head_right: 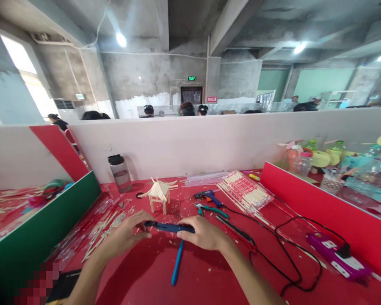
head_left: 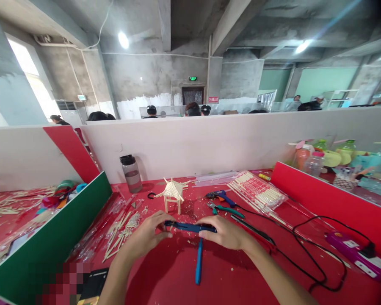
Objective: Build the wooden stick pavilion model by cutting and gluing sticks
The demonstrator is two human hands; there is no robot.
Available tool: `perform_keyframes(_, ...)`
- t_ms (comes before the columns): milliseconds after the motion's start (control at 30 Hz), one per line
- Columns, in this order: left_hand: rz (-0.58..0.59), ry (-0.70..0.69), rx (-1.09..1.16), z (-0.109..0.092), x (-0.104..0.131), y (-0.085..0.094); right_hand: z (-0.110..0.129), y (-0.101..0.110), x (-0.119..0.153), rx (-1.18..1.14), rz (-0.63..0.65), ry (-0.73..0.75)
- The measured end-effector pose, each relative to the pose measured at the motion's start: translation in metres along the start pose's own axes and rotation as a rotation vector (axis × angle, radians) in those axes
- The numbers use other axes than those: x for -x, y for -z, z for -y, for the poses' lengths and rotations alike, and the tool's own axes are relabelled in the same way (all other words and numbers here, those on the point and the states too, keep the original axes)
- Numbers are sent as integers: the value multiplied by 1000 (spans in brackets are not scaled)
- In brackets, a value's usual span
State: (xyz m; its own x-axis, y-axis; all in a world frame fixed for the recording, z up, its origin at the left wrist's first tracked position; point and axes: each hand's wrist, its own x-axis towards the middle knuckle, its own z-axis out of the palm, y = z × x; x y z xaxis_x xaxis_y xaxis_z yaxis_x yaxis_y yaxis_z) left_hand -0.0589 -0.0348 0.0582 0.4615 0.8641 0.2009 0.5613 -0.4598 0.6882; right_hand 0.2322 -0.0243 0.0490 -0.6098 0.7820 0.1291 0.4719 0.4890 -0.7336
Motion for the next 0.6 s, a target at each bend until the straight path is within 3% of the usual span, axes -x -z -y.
perform_keyframes(300, -5, -15, -11, 0, -1, 2, 1, -9, 2, 201, -4, -9)
perform_keyframes(600, 26, -36, -51, 12, -4, -4, -1, -22, -8, 397, -140, -99)
